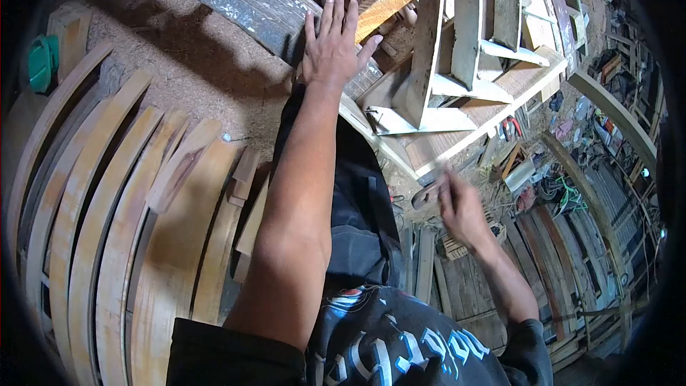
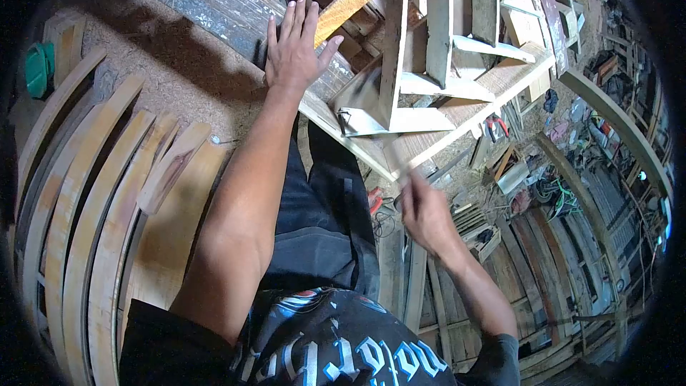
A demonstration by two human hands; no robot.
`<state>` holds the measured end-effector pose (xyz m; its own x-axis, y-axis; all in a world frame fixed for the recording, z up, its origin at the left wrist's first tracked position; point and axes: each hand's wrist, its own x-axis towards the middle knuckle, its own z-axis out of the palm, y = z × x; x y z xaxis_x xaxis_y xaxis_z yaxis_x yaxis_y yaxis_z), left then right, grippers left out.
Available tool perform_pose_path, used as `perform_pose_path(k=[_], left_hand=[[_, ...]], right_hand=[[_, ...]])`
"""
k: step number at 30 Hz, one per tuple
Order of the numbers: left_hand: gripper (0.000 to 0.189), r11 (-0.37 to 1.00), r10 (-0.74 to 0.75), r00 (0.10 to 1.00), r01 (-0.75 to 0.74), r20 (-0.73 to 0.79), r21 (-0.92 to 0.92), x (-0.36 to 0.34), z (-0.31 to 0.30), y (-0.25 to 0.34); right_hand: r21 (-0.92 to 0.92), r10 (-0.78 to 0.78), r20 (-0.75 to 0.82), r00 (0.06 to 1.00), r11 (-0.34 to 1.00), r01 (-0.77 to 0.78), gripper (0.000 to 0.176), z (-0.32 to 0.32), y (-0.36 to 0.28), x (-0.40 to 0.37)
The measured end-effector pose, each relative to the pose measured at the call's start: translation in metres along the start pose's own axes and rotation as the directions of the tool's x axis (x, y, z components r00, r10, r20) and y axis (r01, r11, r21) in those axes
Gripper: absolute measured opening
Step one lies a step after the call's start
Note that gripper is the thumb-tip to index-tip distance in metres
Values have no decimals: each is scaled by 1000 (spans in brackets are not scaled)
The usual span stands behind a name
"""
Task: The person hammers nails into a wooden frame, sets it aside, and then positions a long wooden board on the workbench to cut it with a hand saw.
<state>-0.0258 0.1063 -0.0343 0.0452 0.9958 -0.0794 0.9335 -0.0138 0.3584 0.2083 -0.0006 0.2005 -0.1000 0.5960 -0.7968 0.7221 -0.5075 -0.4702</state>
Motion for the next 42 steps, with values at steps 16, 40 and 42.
perform_pose_path(k=[16,40,42], left_hand=[[80,998,-13,1000,14,12,-66,1,-2,-1],[78,1000,13,999,-13,-49,-7,2,1,-2],[78,1000,10,999,-10,-46,-1,0,2,-2]], right_hand=[[107,196,91,976,973,-205,42,-24,1,19],[114,298,160,941,941,-318,43,-38,-8,25],[184,155,-8,988,971,-151,42,-27,11,22]])
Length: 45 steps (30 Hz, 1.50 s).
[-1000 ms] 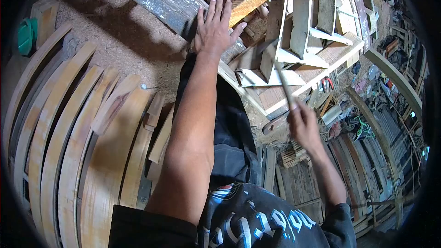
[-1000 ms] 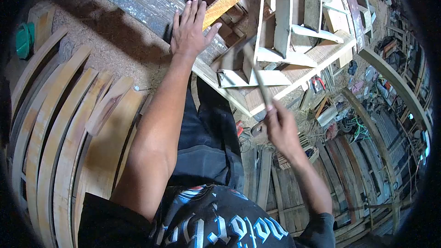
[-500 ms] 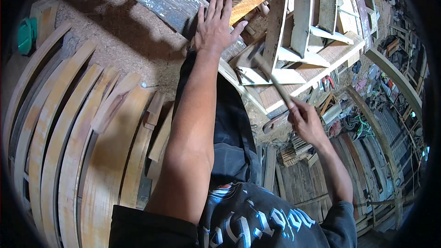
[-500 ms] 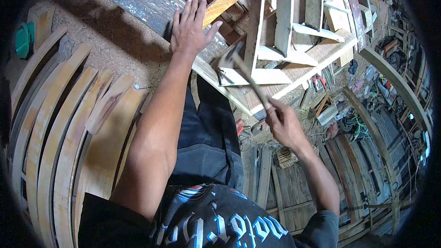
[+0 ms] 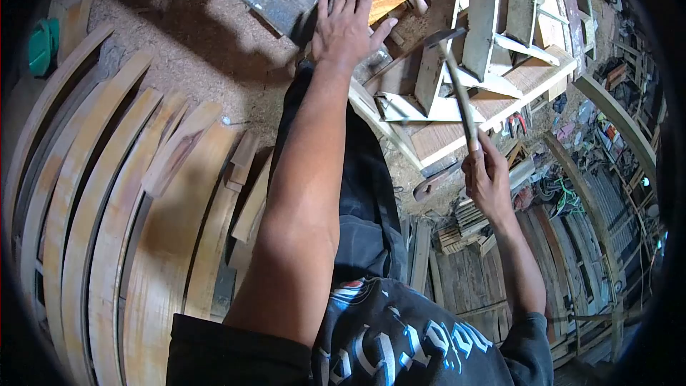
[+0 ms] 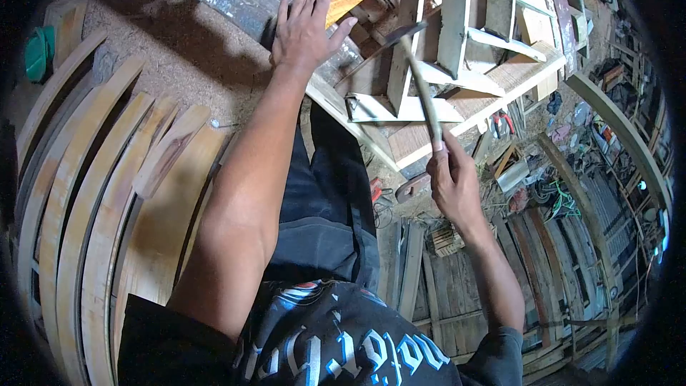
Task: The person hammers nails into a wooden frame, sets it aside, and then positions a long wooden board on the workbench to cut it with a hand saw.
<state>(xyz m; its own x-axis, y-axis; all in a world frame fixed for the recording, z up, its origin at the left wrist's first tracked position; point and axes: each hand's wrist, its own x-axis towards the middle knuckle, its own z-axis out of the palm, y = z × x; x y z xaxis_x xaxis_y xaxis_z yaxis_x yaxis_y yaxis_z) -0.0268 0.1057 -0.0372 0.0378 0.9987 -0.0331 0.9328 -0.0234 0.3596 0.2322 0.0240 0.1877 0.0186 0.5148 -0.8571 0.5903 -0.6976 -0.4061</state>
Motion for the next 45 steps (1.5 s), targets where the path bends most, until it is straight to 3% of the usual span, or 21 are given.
perform_pose_path(k=[1,3,5,7,11,13,15,18,19,22,23,25,27,30,33,35,37,40,43,44,45], left_hand=[[78,1000,-4,1000,4,1,2,-2,-1,-1],[78,1000,5,1000,-5,16,2,0,-2,1],[78,1000,8,1000,-8,0,-1,4,-1,0],[78,1000,6,1000,-6,-6,-1,0,2,-1],[78,1000,19,999,-19,-29,3,-1,4,-1],[78,1000,16,1000,-15,-13,22,-1,4,-1],[78,999,14,1000,-14,7,38,-1,4,0],[78,999,7,1000,-7,0,42,-1,5,-2],[78,998,9,1000,-9,-3,55,-2,4,-1],[77,999,18,1000,-17,-18,45,-2,5,0],[76,999,17,1000,-16,-24,28,-1,5,-1],[76,999,18,1000,-17,-20,42,-1,4,-2],[77,999,25,999,-24,-21,32,-1,5,-2],[76,999,25,998,-24,-56,25,-3,7,-2],[76,1000,21,998,-22,-56,-20,0,5,-2],[77,1000,24,998,-24,-59,0,1,6,-4],[78,999,31,997,-31,-73,-6,-1,9,-3],[78,999,38,996,-36,-77,24,0,11,-5],[78,999,38,997,-38,-71,3,-3,9,-3],[78,999,33,997,-34,-75,-18,-2,8,-3],[78,999,34,996,-36,-81,-16,0,7,-4]], right_hand=[[-12,-70,-33,997,998,69,42,2,3,0],[-210,36,161,986,978,-1,40,12,11,-12],[-219,6,169,986,975,32,39,7,-1,-17],[-135,92,95,991,988,-79,40,2,-13,-21],[55,21,-29,999,998,-19,41,0,-27,1],[-253,-115,85,990,958,133,40,5,-3,2],[-421,21,194,981,905,64,41,7,-3,-8],[-119,86,79,993,990,-77,43,-3,-14,-10],[-190,28,31,999,982,-22,44,-8,-26,-5],[28,-128,-90,988,991,131,39,-6,-37,11],[-37,-66,-76,995,997,63,36,-2,-29,9],[-470,-77,295,952,856,215,36,2,-4,2],[-424,-41,231,972,895,138,36,15,-6,-4],[-139,91,23,996,986,-87,42,8,-25,-1],[24,-20,-64,998,999,21,43,4,-18,4],[-317,15,134,991,948,29,42,-3,12,-1],[-331,65,206,976,943,7,42,-1,-5,-8],[-154,97,62,993,984,-87,42,-13,-23,-1],[-24,-102,-72,992,995,101,39,-1,-3,2],[-289,-85,78,993,952,104,38,-2,13,-1],[-320,-82,224,971,935,152,37,7,14,-9]])
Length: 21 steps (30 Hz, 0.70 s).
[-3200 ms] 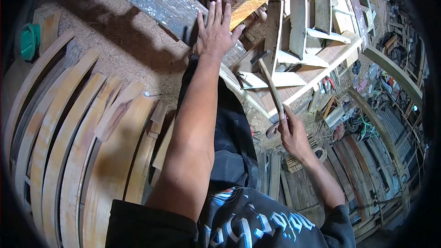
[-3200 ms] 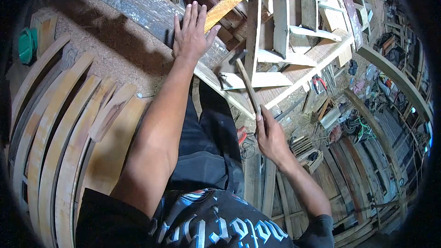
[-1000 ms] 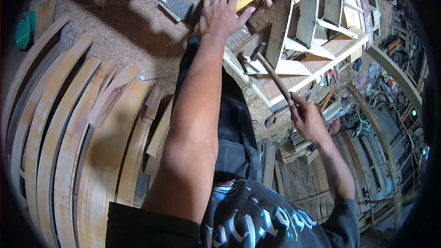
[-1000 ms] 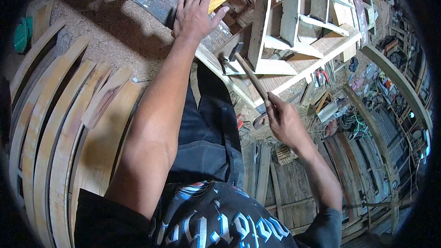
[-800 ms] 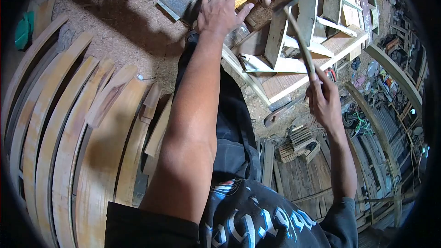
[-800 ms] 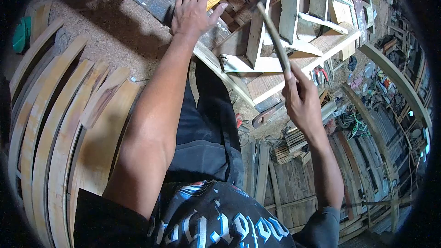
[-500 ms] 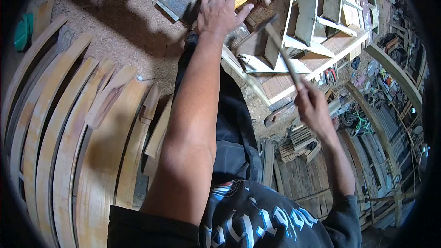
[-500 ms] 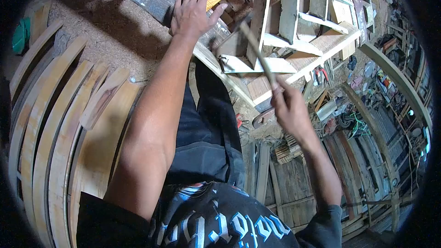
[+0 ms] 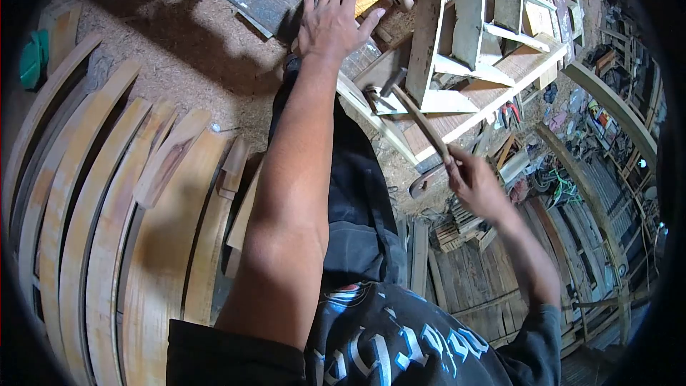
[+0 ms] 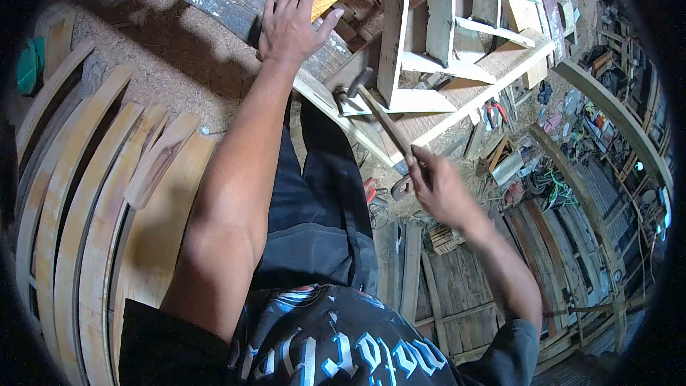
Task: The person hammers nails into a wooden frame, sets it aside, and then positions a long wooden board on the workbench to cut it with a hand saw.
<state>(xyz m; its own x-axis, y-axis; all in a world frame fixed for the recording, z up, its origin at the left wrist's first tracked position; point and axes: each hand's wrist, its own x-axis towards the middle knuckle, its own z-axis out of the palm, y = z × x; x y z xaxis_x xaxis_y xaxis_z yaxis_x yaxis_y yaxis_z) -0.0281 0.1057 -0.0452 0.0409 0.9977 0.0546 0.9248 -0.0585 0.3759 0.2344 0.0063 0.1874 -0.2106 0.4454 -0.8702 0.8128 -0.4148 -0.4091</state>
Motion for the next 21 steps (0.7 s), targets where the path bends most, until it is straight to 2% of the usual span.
perform_pose_path(k=[2,3,5,6,8,9,10,12,14,15,16,19,20,21], left_hand=[[78,1000,0,1000,0,0,-1,-2,1,1],[78,1000,-6,1000,6,1,0,-2,1,1],[78,1000,-4,1000,3,18,30,-2,2,1],[78,1000,-2,1000,2,20,28,-4,2,1],[78,1000,-2,1000,2,4,8,-2,2,1],[78,1000,-2,1000,2,4,10,-1,0,1],[78,1000,1,1000,-1,21,30,0,-2,1],[79,999,-6,999,3,48,48,-3,-3,2],[75,999,27,1000,-26,-16,28,-2,-4,2],[86,994,-69,971,86,230,-61,8,-28,11],[86,995,-62,972,78,227,-64,8,-27,11],[82,994,-84,970,96,230,-43,7,-23,11],[81,993,-97,973,109,207,-47,7,-20,12],[80,992,-100,974,115,204,-60,5,-19,12]], right_hand=[[-33,98,27,995,995,-98,38,-8,-9,-7],[-37,98,32,995,995,-97,38,-13,-15,-7],[289,190,-165,968,948,-137,39,-18,-23,-4],[396,143,-253,957,918,-33,39,-17,-27,-1],[211,58,-268,962,977,0,37,-6,-7,-2],[-22,5,-74,997,1000,-7,36,-5,-10,-2],[-87,90,-9,996,992,-91,37,-2,-20,-6],[27,175,3,985,984,-175,38,-12,-23,-7],[173,162,-114,980,975,-141,40,-24,-22,-3],[239,161,-172,972,964,-117,40,-32,-32,1],[301,158,-238,958,950,-82,41,-39,-41,7],[206,27,-386,922,977,58,42,-43,-54,18],[287,100,-360,928,958,8,42,-40,-60,14],[342,108,-325,939,940,11,42,-37,-62,13]])
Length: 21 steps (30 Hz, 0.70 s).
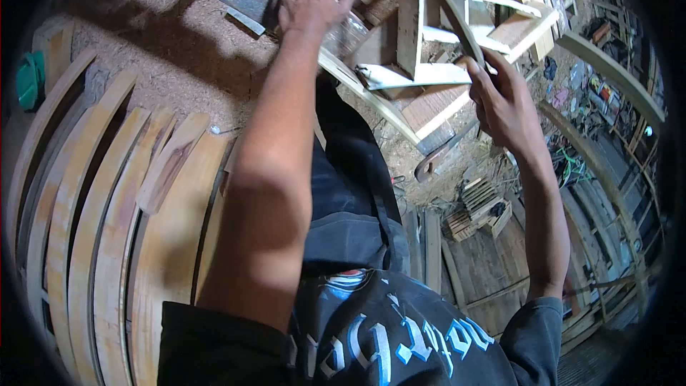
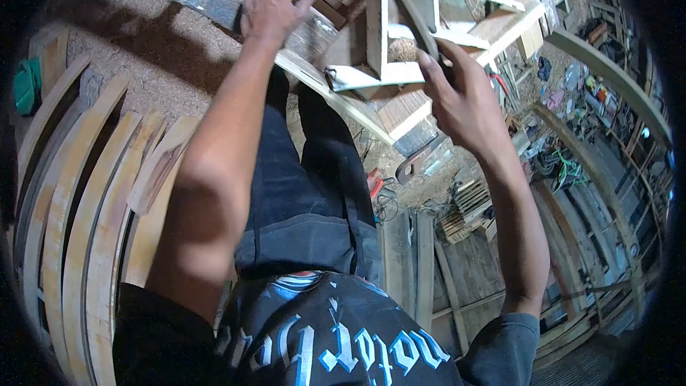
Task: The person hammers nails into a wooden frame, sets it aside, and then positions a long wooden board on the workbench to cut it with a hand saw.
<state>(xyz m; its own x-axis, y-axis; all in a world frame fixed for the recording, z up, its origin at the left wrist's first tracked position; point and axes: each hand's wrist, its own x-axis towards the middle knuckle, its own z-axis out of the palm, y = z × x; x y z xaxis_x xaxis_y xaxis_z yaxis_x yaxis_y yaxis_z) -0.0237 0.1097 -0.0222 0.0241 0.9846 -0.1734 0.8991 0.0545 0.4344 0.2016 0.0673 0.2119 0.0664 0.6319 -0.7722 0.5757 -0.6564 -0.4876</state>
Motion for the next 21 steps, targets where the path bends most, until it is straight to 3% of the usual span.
perform_pose_path(k=[3,8,11,12,13,15,16,19,20,21], left_hand=[[71,997,62,988,-66,-143,-26,-3,9,-5],[66,984,176,962,-176,-211,16,2,19,-22],[65,967,254,935,-235,-248,103,4,19,-27],[64,967,255,939,-241,-232,87,4,14,-27],[63,967,254,942,-244,-220,69,5,12,-24],[57,979,205,965,-203,-166,29,5,14,-25],[55,975,220,956,-219,-192,28,7,17,-28],[51,968,248,940,-249,-235,24,9,18,-29],[53,974,223,950,-224,-217,19,9,18,-26],[55,980,195,961,-196,-198,14,9,19,-27]], right_hand=[[123,-38,64,997,992,30,41,10,5,-7],[359,-354,-46,934,867,346,39,31,54,-5],[39,-489,-144,860,866,499,39,30,91,1],[-20,-477,-159,864,877,481,38,28,97,0],[-11,-479,-173,860,874,485,38,23,100,-3],[22,-227,-7,974,974,227,37,15,102,-7],[-60,-397,-95,913,918,393,36,18,117,-3],[-50,-513,-149,845,858,511,38,21,130,-7],[-14,-377,-88,922,926,377,38,17,131,-15],[-11,-387,-88,918,922,387,38,17,135,-17]])
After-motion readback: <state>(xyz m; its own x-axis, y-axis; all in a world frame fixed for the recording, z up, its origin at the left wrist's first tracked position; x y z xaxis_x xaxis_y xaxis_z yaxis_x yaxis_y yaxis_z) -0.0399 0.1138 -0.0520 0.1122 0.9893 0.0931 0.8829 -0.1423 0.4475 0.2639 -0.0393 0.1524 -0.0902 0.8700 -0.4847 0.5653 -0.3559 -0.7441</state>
